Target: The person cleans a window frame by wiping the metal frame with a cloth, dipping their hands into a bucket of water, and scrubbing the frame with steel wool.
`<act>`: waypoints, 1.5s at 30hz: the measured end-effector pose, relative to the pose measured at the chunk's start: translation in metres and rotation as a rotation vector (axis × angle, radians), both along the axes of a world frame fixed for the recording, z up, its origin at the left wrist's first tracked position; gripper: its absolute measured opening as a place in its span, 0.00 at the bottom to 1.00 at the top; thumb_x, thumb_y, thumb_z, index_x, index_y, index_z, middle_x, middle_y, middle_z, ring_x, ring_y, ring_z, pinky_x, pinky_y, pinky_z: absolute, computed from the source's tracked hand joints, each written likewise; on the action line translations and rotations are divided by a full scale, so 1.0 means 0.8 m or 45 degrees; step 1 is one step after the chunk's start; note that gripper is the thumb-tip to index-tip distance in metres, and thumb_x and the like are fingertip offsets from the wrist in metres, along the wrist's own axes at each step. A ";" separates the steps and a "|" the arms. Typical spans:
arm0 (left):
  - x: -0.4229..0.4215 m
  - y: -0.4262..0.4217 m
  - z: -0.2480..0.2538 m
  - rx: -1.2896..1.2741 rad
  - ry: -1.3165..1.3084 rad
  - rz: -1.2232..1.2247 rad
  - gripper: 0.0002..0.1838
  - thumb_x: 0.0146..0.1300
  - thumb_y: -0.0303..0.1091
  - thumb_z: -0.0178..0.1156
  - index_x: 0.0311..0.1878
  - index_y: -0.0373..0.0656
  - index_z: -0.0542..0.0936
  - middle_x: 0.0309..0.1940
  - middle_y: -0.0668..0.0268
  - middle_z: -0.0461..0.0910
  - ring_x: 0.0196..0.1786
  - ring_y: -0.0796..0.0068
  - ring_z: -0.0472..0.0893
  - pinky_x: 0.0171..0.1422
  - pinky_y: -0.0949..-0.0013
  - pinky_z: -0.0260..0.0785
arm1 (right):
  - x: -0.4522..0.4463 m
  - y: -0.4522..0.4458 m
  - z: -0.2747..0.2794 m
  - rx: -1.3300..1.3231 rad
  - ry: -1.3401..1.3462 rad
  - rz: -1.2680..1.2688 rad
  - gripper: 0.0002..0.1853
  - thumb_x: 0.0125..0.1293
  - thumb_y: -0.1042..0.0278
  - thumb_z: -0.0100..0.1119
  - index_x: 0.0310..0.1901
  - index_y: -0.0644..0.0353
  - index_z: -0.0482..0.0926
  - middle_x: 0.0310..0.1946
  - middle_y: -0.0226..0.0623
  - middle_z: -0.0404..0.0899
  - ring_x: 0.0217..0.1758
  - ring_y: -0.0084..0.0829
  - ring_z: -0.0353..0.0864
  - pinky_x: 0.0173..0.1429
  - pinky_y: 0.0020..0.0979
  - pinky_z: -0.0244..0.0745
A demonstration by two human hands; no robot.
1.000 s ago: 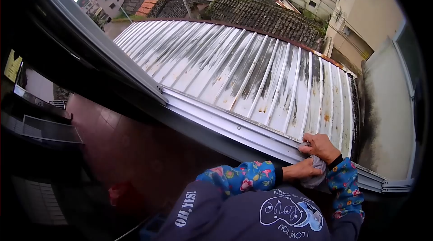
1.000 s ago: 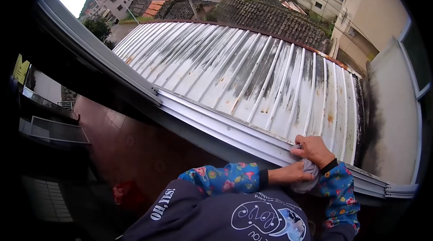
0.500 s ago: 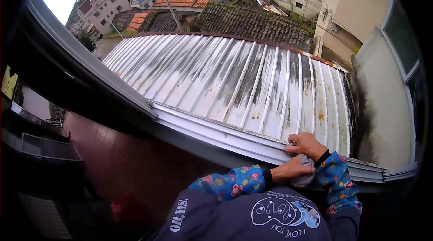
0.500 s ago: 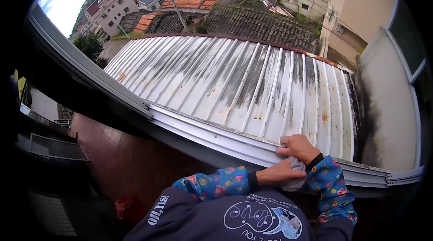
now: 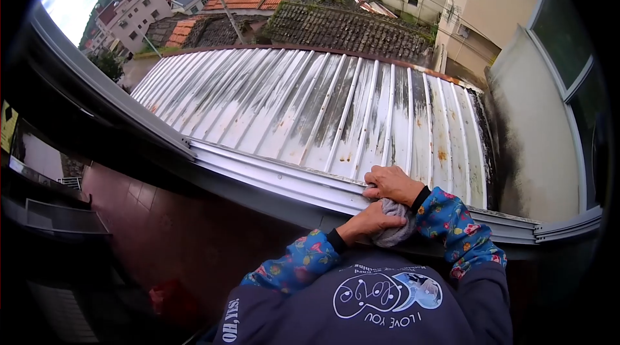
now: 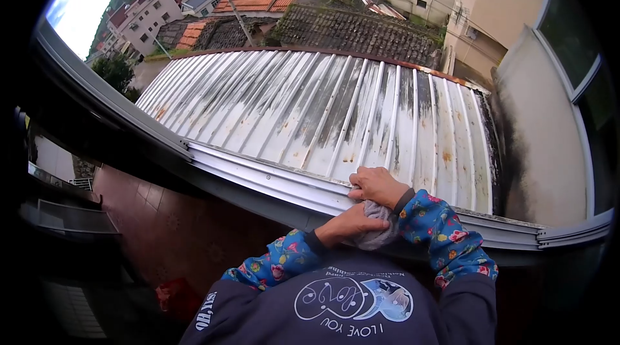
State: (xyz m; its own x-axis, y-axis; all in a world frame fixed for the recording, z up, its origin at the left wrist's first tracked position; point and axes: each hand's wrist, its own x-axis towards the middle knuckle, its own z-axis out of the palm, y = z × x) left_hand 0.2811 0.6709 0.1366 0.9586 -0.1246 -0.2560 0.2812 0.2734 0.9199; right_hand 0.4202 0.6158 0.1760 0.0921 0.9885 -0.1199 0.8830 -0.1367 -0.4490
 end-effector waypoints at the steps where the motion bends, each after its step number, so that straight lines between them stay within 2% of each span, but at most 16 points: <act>1: 0.000 -0.002 0.000 0.004 -0.039 0.040 0.31 0.57 0.36 0.69 0.62 0.34 0.72 0.53 0.62 0.78 0.56 0.71 0.76 0.63 0.69 0.67 | 0.000 0.000 0.000 0.030 0.041 -0.001 0.17 0.62 0.51 0.61 0.38 0.59 0.76 0.35 0.45 0.77 0.43 0.47 0.80 0.45 0.44 0.73; 3: -0.003 -0.003 0.011 -0.028 -0.008 0.060 0.30 0.57 0.35 0.69 0.61 0.34 0.73 0.53 0.62 0.79 0.56 0.72 0.77 0.63 0.69 0.67 | 0.004 0.003 0.002 0.082 0.125 0.038 0.17 0.62 0.53 0.61 0.40 0.58 0.74 0.37 0.45 0.76 0.45 0.47 0.79 0.47 0.43 0.72; 6: -0.010 -0.005 0.019 -0.011 0.037 0.128 0.28 0.57 0.34 0.69 0.59 0.34 0.75 0.51 0.62 0.80 0.54 0.72 0.79 0.60 0.70 0.70 | 0.008 0.008 0.000 0.062 0.179 0.131 0.15 0.62 0.54 0.60 0.39 0.58 0.74 0.37 0.44 0.76 0.44 0.47 0.79 0.47 0.43 0.72; 8: -0.016 -0.007 0.026 0.029 0.093 0.188 0.27 0.57 0.34 0.69 0.59 0.35 0.75 0.51 0.62 0.80 0.53 0.72 0.79 0.59 0.69 0.71 | 0.015 0.005 -0.002 0.032 0.150 0.219 0.12 0.62 0.58 0.60 0.39 0.57 0.77 0.37 0.42 0.76 0.43 0.44 0.79 0.47 0.40 0.73; 10: -0.017 -0.013 0.007 -0.001 0.037 0.231 0.27 0.57 0.33 0.69 0.59 0.35 0.75 0.51 0.62 0.81 0.52 0.71 0.80 0.59 0.69 0.71 | 0.018 0.007 0.004 -0.013 0.124 0.323 0.12 0.62 0.59 0.63 0.40 0.57 0.79 0.38 0.40 0.77 0.43 0.42 0.80 0.47 0.37 0.74; 14: -0.023 -0.017 0.021 -0.088 0.026 0.301 0.26 0.57 0.34 0.69 0.58 0.36 0.76 0.50 0.63 0.81 0.51 0.73 0.79 0.59 0.70 0.71 | 0.025 -0.001 0.012 -0.008 0.204 0.342 0.10 0.59 0.65 0.64 0.42 0.55 0.81 0.39 0.38 0.77 0.44 0.41 0.80 0.48 0.36 0.75; 17: -0.022 -0.015 0.018 0.070 0.034 0.322 0.27 0.55 0.38 0.70 0.56 0.35 0.78 0.48 0.62 0.82 0.50 0.73 0.80 0.57 0.71 0.70 | 0.025 -0.003 0.003 0.097 0.181 0.349 0.09 0.58 0.65 0.59 0.40 0.53 0.80 0.35 0.41 0.75 0.42 0.44 0.80 0.46 0.39 0.76; 19: -0.028 -0.015 0.039 0.137 0.039 0.352 0.27 0.54 0.40 0.70 0.55 0.35 0.79 0.47 0.61 0.82 0.49 0.73 0.80 0.57 0.72 0.70 | 0.018 0.001 0.010 0.063 0.115 0.352 0.08 0.58 0.66 0.59 0.40 0.53 0.80 0.35 0.42 0.75 0.41 0.45 0.80 0.45 0.40 0.76; 23: -0.030 -0.023 0.046 0.131 0.131 0.430 0.28 0.53 0.41 0.70 0.54 0.33 0.79 0.47 0.60 0.83 0.48 0.72 0.80 0.55 0.72 0.70 | 0.022 0.000 -0.001 0.195 0.099 0.405 0.08 0.58 0.67 0.60 0.40 0.52 0.81 0.34 0.41 0.76 0.35 0.46 0.81 0.41 0.40 0.78; 25: -0.026 -0.027 0.035 0.098 0.163 0.459 0.28 0.53 0.41 0.71 0.55 0.34 0.79 0.47 0.61 0.83 0.48 0.73 0.80 0.56 0.72 0.70 | 0.023 -0.001 -0.006 0.262 0.078 0.426 0.08 0.58 0.68 0.60 0.41 0.51 0.80 0.34 0.40 0.76 0.31 0.46 0.81 0.37 0.40 0.78; 29: -0.020 -0.030 0.004 0.006 0.158 0.464 0.28 0.53 0.38 0.70 0.56 0.35 0.78 0.48 0.64 0.82 0.50 0.74 0.80 0.57 0.72 0.70 | 0.022 0.000 -0.014 0.298 0.078 0.445 0.11 0.59 0.70 0.60 0.44 0.51 0.79 0.33 0.41 0.75 0.31 0.46 0.80 0.36 0.40 0.77; 37: -0.022 -0.024 0.032 -0.102 0.191 0.401 0.27 0.53 0.37 0.70 0.56 0.36 0.78 0.47 0.64 0.81 0.49 0.74 0.80 0.56 0.72 0.71 | 0.018 -0.005 -0.021 0.420 0.102 0.395 0.10 0.60 0.72 0.59 0.44 0.51 0.78 0.31 0.40 0.74 0.31 0.45 0.80 0.36 0.39 0.76; 40: -0.022 -0.023 0.037 -0.153 0.167 0.414 0.28 0.53 0.37 0.70 0.56 0.36 0.77 0.47 0.64 0.81 0.48 0.73 0.80 0.55 0.72 0.71 | 0.020 -0.004 -0.024 0.300 0.044 0.393 0.09 0.60 0.71 0.61 0.44 0.53 0.79 0.33 0.39 0.75 0.32 0.44 0.81 0.37 0.37 0.78; 45: -0.022 -0.023 0.035 -0.299 0.188 0.401 0.27 0.56 0.34 0.71 0.58 0.34 0.75 0.49 0.62 0.81 0.49 0.73 0.81 0.56 0.72 0.72 | 0.015 -0.004 -0.020 0.293 0.014 0.347 0.04 0.63 0.68 0.59 0.39 0.52 0.80 0.33 0.38 0.75 0.32 0.43 0.81 0.36 0.38 0.78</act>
State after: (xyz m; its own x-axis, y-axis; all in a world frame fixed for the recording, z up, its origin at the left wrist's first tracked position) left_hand 0.2639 0.6525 0.1650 0.9144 0.0976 -0.3929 0.2741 0.5648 0.7783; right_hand 0.4325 0.6126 0.1601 -0.1788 0.9778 0.1094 0.8681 0.2092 -0.4502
